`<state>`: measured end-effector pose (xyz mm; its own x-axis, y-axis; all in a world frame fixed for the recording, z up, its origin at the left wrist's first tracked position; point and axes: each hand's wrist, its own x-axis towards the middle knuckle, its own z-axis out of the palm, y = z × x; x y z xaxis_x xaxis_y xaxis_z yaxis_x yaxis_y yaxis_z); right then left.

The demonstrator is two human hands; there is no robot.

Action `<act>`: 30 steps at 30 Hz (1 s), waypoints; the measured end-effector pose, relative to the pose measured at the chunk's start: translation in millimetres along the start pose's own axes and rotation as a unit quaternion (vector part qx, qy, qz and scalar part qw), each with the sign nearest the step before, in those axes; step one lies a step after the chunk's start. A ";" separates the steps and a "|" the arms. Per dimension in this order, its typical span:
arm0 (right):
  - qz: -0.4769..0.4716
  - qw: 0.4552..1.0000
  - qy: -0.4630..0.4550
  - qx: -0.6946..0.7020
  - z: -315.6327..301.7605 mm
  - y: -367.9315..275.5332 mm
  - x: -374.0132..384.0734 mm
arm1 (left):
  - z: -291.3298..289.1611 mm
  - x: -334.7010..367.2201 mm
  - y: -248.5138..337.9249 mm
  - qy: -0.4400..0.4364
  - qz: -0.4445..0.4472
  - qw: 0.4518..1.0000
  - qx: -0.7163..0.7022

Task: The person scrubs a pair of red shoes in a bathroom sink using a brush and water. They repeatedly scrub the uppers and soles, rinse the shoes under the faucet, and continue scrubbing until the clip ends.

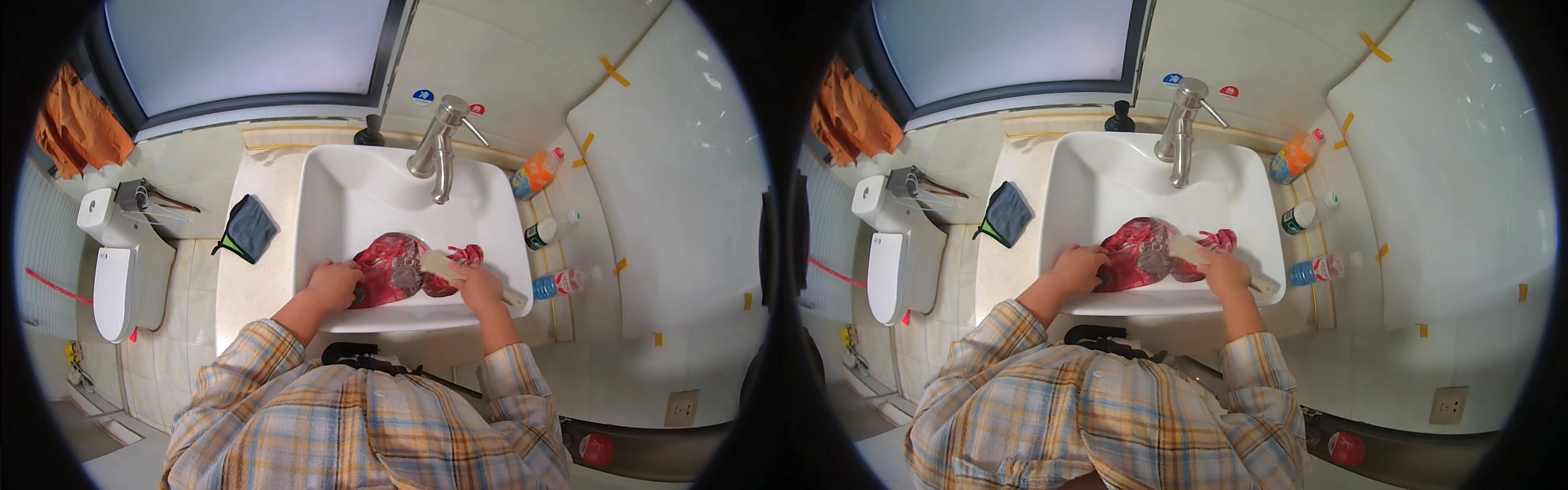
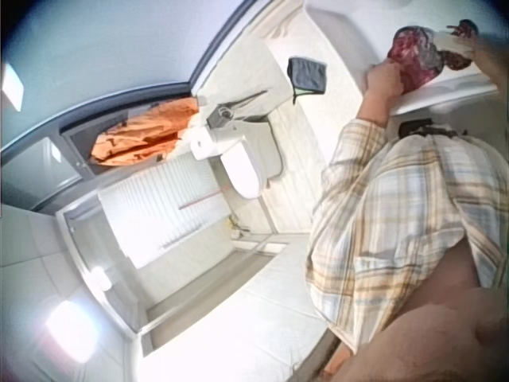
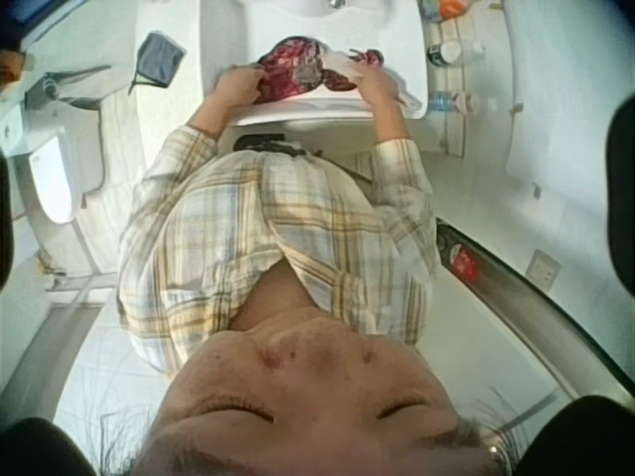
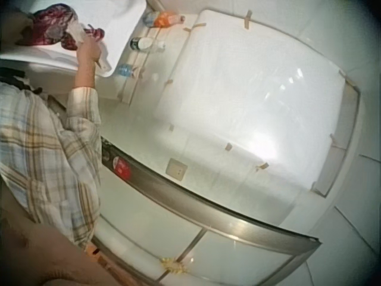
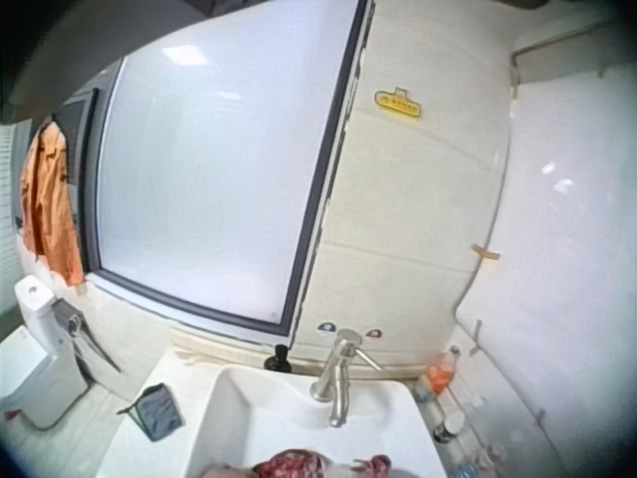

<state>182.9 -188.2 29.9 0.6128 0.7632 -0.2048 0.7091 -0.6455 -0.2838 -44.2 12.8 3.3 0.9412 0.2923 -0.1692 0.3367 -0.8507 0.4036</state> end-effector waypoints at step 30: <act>-0.149 0.988 -0.035 0.014 16.4 -39.6 -9.0 | -9.9 2.2 6.2 -0.026 0.001 0.999 0.043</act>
<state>143.5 -169.0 27.6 0.3518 0.9201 -0.1724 0.8437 -0.3914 -0.3674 -39.8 12.5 14.3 0.9384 0.2697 -0.2158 0.3297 -0.8860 0.3262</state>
